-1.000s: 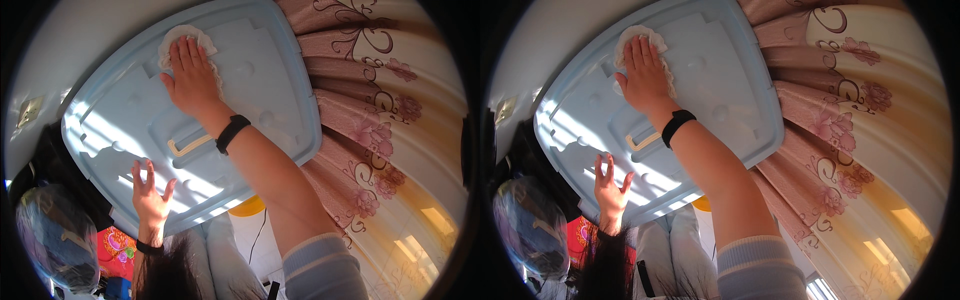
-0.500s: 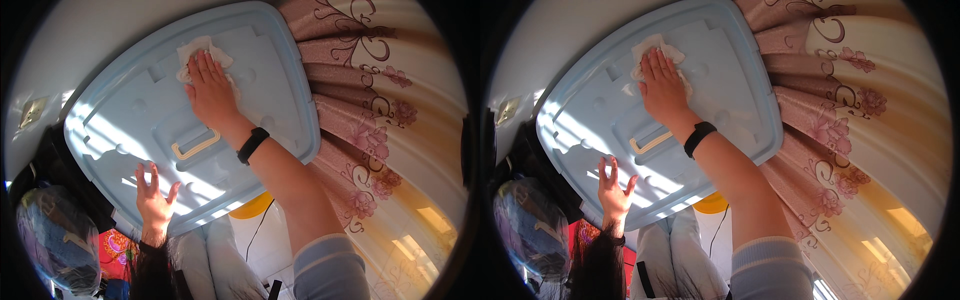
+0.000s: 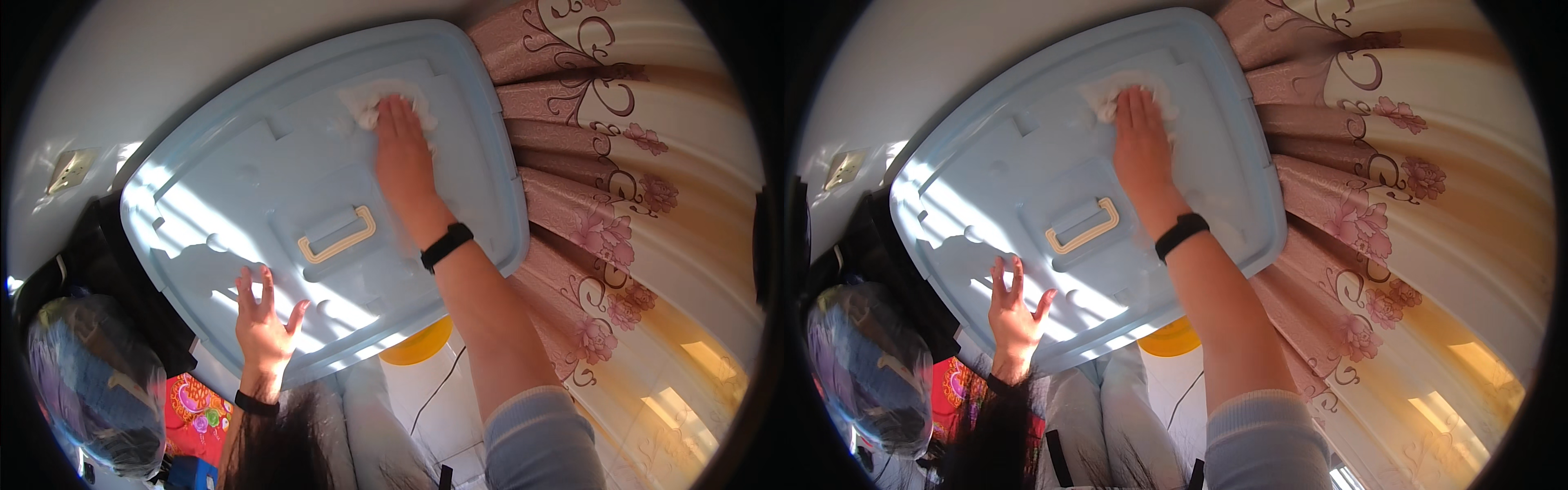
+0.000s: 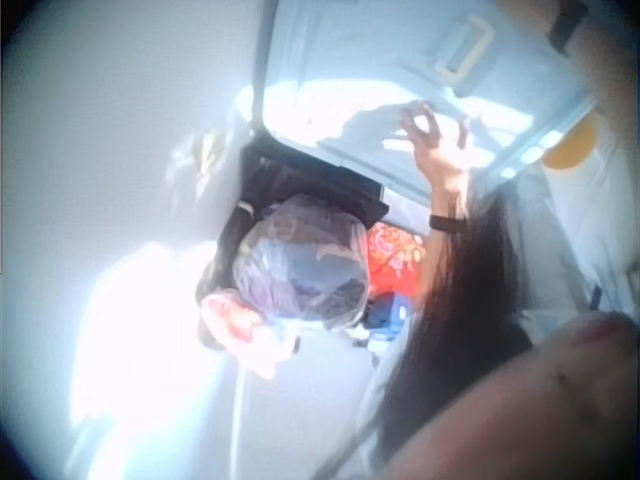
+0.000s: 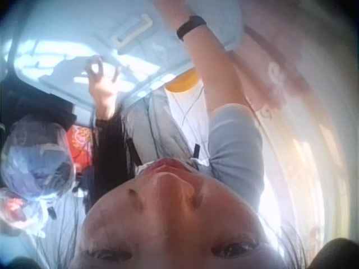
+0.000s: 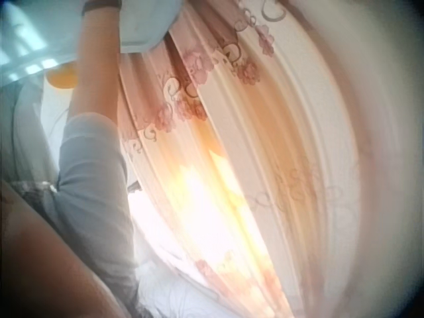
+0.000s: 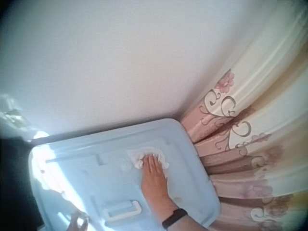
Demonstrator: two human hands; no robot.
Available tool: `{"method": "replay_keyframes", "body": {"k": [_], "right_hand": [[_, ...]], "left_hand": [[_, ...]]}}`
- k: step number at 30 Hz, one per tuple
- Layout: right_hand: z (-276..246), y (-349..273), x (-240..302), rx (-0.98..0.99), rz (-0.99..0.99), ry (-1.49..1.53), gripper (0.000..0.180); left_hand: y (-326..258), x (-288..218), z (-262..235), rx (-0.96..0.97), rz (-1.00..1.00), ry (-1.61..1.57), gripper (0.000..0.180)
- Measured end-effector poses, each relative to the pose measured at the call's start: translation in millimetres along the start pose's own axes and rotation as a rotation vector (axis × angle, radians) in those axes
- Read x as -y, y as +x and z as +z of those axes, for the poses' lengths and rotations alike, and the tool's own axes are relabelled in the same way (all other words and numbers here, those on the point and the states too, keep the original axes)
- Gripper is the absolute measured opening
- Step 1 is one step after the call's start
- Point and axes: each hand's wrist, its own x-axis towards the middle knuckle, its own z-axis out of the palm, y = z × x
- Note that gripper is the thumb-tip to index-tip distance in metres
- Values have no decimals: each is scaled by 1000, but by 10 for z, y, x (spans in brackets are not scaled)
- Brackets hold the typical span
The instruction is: The person sits on the floor and wipes the top and edges of a light blue plastic container lid using a white cloth. They dip the cloth into a yellow bucket of water, wring it out, and continue wiping the lid surface repeatedly.
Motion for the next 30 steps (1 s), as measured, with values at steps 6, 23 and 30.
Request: {"method": "replay_keyframes", "body": {"k": [6, 23, 30], "right_hand": [[-129, -135, 101, 83, 6, 40, 50], [-218, 245, 3, 60, 53, 38, 50], [-25, -511, 388, 168, 57, 69, 58]], "left_hand": [[0, -25, -25, -12, -2, -63, 82], [7, 28, -19, 5, 29, -16, 87], [-16, 39, -12, 10, 40, -44, 88]]}}
